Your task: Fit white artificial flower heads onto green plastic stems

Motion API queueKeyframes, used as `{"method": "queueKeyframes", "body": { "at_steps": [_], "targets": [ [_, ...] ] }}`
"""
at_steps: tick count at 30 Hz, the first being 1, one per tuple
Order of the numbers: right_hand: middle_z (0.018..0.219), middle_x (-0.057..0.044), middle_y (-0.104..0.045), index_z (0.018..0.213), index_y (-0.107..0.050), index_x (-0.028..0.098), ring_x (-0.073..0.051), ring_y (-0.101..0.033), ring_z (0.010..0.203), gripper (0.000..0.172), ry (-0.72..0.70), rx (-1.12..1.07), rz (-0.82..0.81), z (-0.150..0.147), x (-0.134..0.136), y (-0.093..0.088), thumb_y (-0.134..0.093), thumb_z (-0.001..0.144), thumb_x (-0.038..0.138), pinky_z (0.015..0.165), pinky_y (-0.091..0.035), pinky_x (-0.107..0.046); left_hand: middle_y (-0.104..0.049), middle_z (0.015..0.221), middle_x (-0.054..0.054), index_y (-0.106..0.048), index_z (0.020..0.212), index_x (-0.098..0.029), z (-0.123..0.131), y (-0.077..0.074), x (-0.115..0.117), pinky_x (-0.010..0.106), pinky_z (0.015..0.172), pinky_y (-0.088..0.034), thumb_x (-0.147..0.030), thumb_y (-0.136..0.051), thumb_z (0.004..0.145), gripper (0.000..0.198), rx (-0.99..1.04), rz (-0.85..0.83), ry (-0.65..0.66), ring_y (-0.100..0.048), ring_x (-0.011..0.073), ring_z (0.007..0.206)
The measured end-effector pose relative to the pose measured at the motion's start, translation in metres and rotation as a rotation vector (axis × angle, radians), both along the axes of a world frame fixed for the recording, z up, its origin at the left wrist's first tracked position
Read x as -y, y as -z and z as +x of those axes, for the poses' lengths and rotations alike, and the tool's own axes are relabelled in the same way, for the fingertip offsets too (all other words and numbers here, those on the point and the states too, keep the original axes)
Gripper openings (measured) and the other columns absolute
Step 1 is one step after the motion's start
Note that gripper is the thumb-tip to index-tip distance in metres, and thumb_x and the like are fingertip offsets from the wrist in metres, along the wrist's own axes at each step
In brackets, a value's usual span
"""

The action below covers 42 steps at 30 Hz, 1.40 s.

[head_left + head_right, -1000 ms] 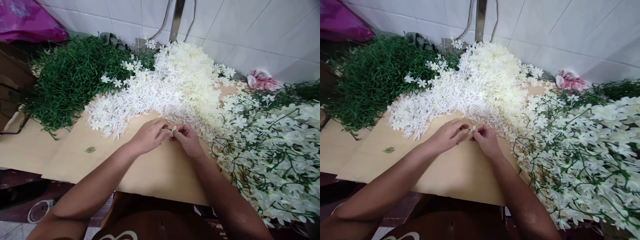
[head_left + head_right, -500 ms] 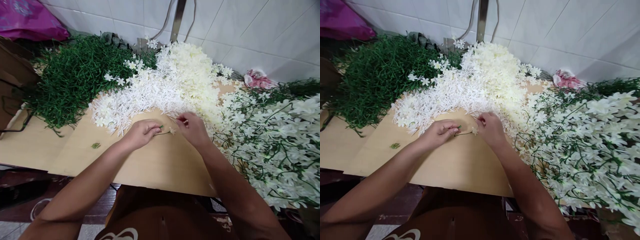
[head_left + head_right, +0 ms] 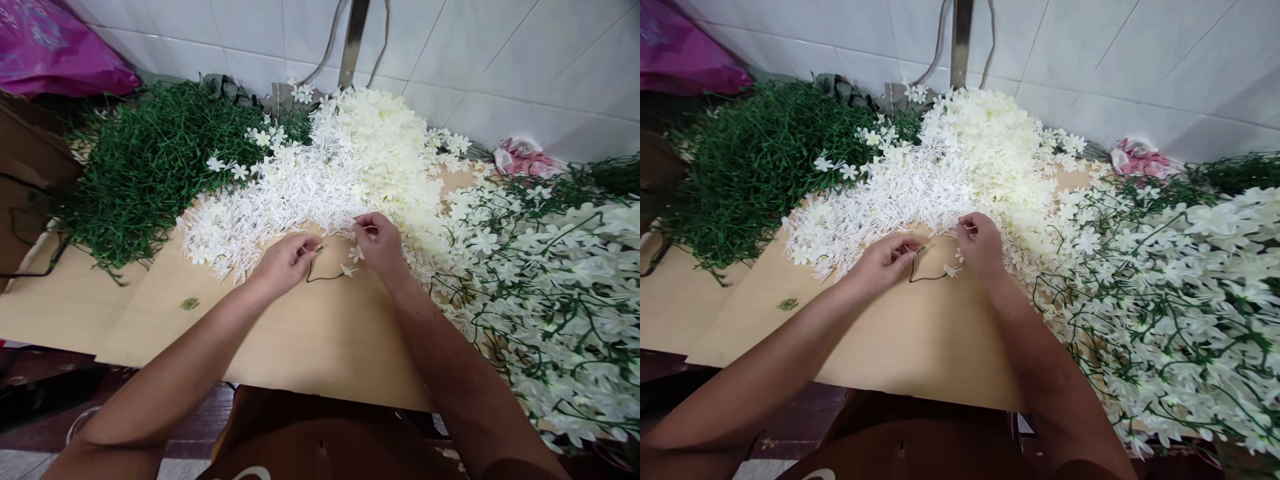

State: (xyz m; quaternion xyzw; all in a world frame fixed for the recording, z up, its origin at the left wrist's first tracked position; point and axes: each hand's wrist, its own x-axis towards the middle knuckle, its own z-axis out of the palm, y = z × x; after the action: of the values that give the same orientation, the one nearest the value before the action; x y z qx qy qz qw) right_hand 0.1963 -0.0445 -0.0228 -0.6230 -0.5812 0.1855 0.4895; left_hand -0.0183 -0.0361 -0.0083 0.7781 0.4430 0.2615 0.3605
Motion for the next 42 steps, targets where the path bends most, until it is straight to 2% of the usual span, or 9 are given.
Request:
{"method": "queueKeyframes", "body": {
  "at_steps": [4, 8, 12, 16, 18, 22, 26, 30, 42],
  "targets": [
    [0.071, 0.001, -0.062, 0.079, -0.054, 0.021, -0.013, -0.061, 0.067, 0.010, 0.008, -0.341, 0.052, 0.003, 0.000, -0.003, -0.063, 0.076, 0.026, 0.065, -0.049, -0.029, -0.069, 0.096, 0.007, -0.067, 0.101, -0.017, 0.009, -0.020, -0.011, 0.031, 0.075, -0.047, -0.023, -0.051, 0.087, 0.023, -0.134, 0.107, 0.007, -0.062, 0.0174, 0.084],
    [0.072, 0.002, -0.062, 0.081, -0.060, 0.020, -0.012, -0.061, 0.069, 0.015, 0.051, -0.470, 0.101, 0.011, 0.001, -0.012, -0.070, 0.070, 0.024, 0.063, -0.049, -0.026, -0.069, 0.100, 0.009, -0.069, 0.102, -0.016, 0.038, -0.032, -0.010, 0.034, 0.078, -0.045, -0.026, -0.053, 0.089, 0.023, -0.340, 0.198, 0.177, -0.063, 0.0220, 0.092],
    [0.069, 0.003, -0.063, 0.079, -0.065, 0.020, -0.009, -0.055, 0.062, 0.016, 0.075, -0.534, 0.059, 0.022, 0.011, -0.015, -0.073, 0.068, 0.028, 0.058, -0.046, -0.024, -0.067, 0.106, 0.015, -0.069, 0.107, -0.014, 0.075, -0.025, -0.001, 0.039, 0.079, -0.043, -0.023, -0.056, 0.087, 0.025, -0.540, 0.387, 0.321, -0.063, 0.0301, 0.101],
    [0.067, 0.003, -0.064, 0.076, -0.067, 0.019, -0.008, -0.052, 0.059, 0.017, 0.057, -0.535, -0.023, 0.027, 0.025, -0.012, -0.076, 0.064, 0.028, 0.058, -0.045, -0.024, -0.071, 0.094, 0.013, -0.071, 0.091, -0.014, 0.092, -0.014, -0.003, 0.041, 0.080, -0.041, -0.019, -0.050, 0.088, 0.022, -0.488, 0.399, 0.283, -0.065, 0.0282, 0.094],
    [0.068, 0.004, -0.064, 0.076, -0.067, 0.018, -0.008, -0.053, 0.059, 0.017, 0.039, -0.556, -0.050, 0.027, 0.029, -0.012, -0.076, 0.064, 0.027, 0.058, -0.046, -0.024, -0.072, 0.088, 0.009, -0.071, 0.085, -0.015, 0.091, -0.014, -0.008, 0.038, 0.079, -0.042, -0.020, -0.051, 0.087, 0.020, -0.323, 0.253, 0.207, -0.064, 0.0232, 0.087],
    [0.067, 0.003, -0.065, 0.077, -0.067, 0.018, -0.009, -0.054, 0.059, 0.017, 0.004, -0.606, -0.115, 0.023, 0.030, -0.009, -0.075, 0.066, 0.029, 0.059, -0.046, -0.024, -0.067, 0.072, 0.002, -0.067, 0.081, -0.015, 0.078, -0.021, -0.021, 0.027, 0.066, -0.043, -0.024, -0.065, 0.078, 0.010, 0.221, -0.367, -0.009, -0.058, 0.0123, 0.065],
    [0.068, 0.003, -0.065, 0.076, -0.067, 0.018, -0.009, -0.055, 0.060, 0.018, -0.010, -0.631, -0.149, 0.015, 0.030, -0.008, -0.076, 0.068, 0.031, 0.061, -0.046, -0.025, -0.061, 0.061, -0.002, -0.065, 0.074, -0.014, 0.069, -0.022, -0.027, 0.021, 0.056, -0.038, -0.033, -0.083, 0.059, 0.030, 0.582, -0.750, -0.065, -0.051, 0.0072, 0.054],
    [0.068, 0.003, -0.065, 0.077, -0.067, 0.018, -0.009, -0.055, 0.061, 0.023, -0.072, -0.656, -0.145, 0.008, 0.031, -0.008, -0.079, 0.066, 0.035, 0.064, -0.048, -0.026, -0.062, 0.060, -0.001, -0.065, 0.072, -0.013, 0.070, -0.017, -0.025, 0.021, 0.056, -0.041, -0.035, -0.089, 0.051, 0.039, 0.644, -0.903, -0.020, -0.051, 0.0069, 0.053],
    [0.067, 0.003, -0.064, 0.072, -0.065, 0.019, -0.008, -0.054, 0.059, 0.041, -0.089, -0.714, -0.154, 0.003, 0.028, -0.004, -0.082, 0.059, 0.054, 0.063, -0.050, -0.025, -0.059, 0.061, -0.003, -0.061, 0.072, -0.014, 0.072, -0.015, -0.029, 0.021, 0.054, -0.039, -0.024, -0.086, 0.056, 0.031, 0.760, -1.021, -0.059, -0.050, 0.0063, 0.054]
  ]
}}
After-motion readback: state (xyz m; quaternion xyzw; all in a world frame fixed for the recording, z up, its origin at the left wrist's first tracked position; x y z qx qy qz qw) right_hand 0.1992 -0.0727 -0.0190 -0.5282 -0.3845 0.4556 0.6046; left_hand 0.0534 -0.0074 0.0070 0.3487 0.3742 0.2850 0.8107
